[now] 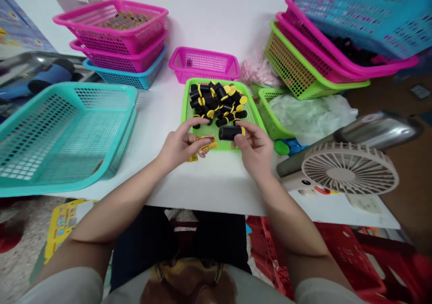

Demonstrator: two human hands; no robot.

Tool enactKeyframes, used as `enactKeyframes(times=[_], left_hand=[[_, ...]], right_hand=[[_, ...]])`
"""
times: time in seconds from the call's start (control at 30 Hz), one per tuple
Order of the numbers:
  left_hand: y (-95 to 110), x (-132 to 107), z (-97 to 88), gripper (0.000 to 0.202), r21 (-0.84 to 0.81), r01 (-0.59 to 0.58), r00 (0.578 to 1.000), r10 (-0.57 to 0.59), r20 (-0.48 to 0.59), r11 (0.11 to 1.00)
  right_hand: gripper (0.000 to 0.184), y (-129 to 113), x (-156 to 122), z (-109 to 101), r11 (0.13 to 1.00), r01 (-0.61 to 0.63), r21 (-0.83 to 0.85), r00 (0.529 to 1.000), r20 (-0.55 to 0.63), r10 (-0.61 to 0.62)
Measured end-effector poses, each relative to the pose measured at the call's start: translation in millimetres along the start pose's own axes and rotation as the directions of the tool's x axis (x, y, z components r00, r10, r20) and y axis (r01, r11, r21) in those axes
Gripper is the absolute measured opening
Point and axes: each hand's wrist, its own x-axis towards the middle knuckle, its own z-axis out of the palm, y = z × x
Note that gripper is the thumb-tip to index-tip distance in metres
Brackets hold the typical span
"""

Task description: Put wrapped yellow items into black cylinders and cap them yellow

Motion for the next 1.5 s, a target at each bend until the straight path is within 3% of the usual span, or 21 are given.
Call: enactKeyframes(times=[0.1, 0.27, 0.33, 0.47, 0.63, 0.73, 0.87, 1.0, 1.17, 1.27, 1.5], left_hand=[[4.5, 0.7, -4.4, 0.082, 0.015, 0.0, 0.998, -0.001, 0.062, 1.0], [9.9, 2.1, -3.1, 0.046, 0.05, -0.023, 0.996, 0.019, 0.084, 0.998], [10.1, 1.1, -2.1, 0.042, 0.038, -0.025, 0.995, 0.021, 0.098, 0.999], [10.6, -0.8, -3.0, 0.05, 0.039, -0.053, 0.988, 0.047, 0.147, 0.998], [11.0, -1.5, -5.1, 0.061, 0.0, -0.051, 0.986, 0.05, 0.16, 0.999], [10.0, -1.7, -5.1, 0.06, -0.012, -0.053, 0.985, 0.054, 0.163, 0.999], [7.8, -0.5, -4.3, 0.044, 0.061, -0.067, 0.985, 0.057, 0.16, 0.996], [8.5, 1.5, -2.4, 0.038, 0.092, -0.089, 0.984, 0.073, 0.165, 0.992], [12.3, -2.0, 2.2, 0.068, -0.077, -0.023, 0.976, 0.039, 0.213, 0.997], [11.1, -5.6, 4.4, 0.072, -0.161, 0.009, 0.974, 0.028, 0.227, 0.987], [5.4, -8.5, 1.6, 0.066, -0.025, -0.079, 0.979, 0.082, 0.187, 0.997]], right_hand=[[0.037, -2.3, -0.1, -2.1, 0.998, -0.041, 0.048, 0.999, 0.033, 0.039], [0.034, -3.8, 1.4, -4.6, 0.995, -0.05, 0.09, 0.995, 0.086, 0.042], [0.036, -3.0, 2.3, -5.4, 0.994, -0.057, 0.09, 0.995, 0.086, 0.049], [0.04, 1.8, 3.4, -8.5, 0.99, -0.098, 0.104, 0.99, 0.111, 0.086], [0.031, 4.6, 3.7, -12.9, 0.979, -0.085, 0.188, 0.984, 0.168, 0.054], [0.029, 1.7, 4.8, -13.3, 0.991, -0.069, 0.11, 0.974, 0.224, 0.043], [0.032, -0.5, 7.5, -13.0, 0.998, -0.002, -0.064, 0.957, 0.29, 0.02], [0.034, -0.1, 9.0, -14.3, 0.994, 0.063, -0.09, 0.953, 0.302, -0.033], [0.04, -1.6, 4.9, -12.5, 0.999, -0.031, -0.008, 0.915, 0.402, 0.031], [0.036, -3.0, 1.7, -8.0, 0.994, -0.109, 0.012, 0.915, 0.393, 0.096], [0.043, -4.2, 0.2, -4.3, 0.951, -0.309, 0.025, 0.877, 0.393, 0.275]])
